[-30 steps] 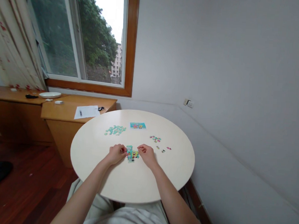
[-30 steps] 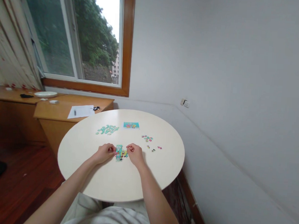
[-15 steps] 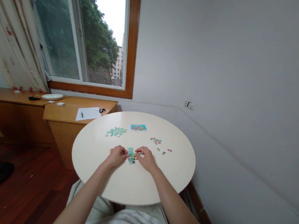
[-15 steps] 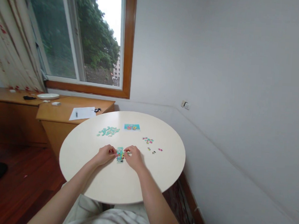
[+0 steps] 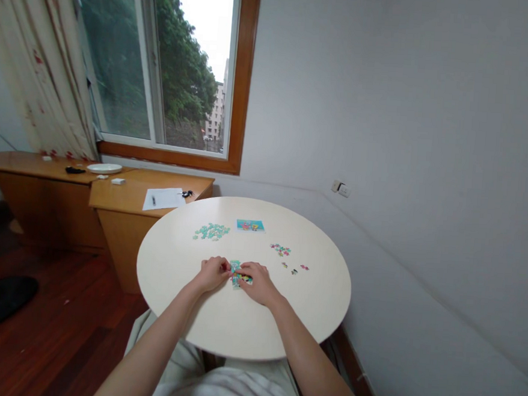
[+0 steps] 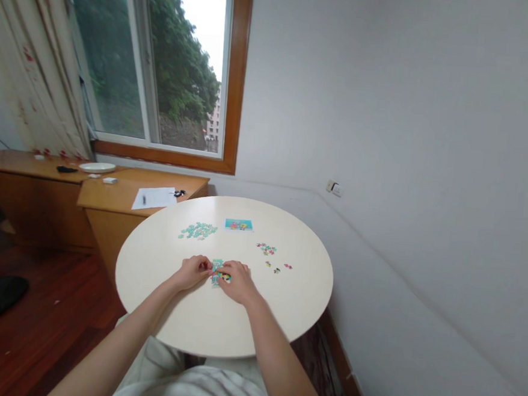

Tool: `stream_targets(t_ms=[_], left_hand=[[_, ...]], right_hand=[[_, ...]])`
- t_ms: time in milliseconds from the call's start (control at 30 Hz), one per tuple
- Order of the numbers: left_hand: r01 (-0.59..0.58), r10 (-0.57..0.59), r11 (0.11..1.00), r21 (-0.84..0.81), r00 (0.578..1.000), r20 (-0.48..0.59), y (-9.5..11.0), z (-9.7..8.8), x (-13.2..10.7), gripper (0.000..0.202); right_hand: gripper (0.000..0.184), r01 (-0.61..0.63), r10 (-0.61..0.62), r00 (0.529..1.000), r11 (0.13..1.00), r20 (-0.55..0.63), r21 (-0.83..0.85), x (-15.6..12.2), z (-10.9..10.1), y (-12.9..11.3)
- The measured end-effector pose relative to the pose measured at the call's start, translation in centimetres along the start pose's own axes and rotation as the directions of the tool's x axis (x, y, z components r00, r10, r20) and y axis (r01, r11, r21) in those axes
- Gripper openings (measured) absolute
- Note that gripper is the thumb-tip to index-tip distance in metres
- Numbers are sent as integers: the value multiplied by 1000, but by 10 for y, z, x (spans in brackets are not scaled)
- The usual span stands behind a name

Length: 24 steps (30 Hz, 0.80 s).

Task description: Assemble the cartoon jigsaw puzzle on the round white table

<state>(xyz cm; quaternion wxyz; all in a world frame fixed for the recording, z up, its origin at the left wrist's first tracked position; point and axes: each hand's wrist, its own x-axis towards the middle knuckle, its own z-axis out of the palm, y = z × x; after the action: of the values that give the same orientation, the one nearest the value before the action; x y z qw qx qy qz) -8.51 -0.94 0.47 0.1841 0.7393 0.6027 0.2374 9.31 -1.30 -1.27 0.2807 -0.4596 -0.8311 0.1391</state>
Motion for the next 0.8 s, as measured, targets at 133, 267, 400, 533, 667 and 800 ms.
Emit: stream_targets(t_ms=[133,267,400,533,667,800], left_hand=[[17,-16,999,-39,1000,11,2,-2,-1,6],[16,-15,998,-66,1000,12,1,-2,-1,8],[6,-6,995,-104,1000,5,-3,-1,0,15],[-38,35,987,-159,999,-23,-9,3,3,16],[-97,79,930,-354,995,-65,-14,10,7,14],[-153,107,843,-516,987,-118,-15,14,10,13]], right_hand=[[26,-2,2,1000,1000,-2,2,0,-2,-2],[29,21,-21,1000,1000,10,-22,-2,-3,-3],[29,39,-38,999,998,28,-47,-3,-2,-3],[27,25,-23,999,998,34,-58,-2,-1,-2],[27,19,-16,999,997,45,-74,-1,-1,-1],[27,25,-20,998,996,51,-87,0,0,1]])
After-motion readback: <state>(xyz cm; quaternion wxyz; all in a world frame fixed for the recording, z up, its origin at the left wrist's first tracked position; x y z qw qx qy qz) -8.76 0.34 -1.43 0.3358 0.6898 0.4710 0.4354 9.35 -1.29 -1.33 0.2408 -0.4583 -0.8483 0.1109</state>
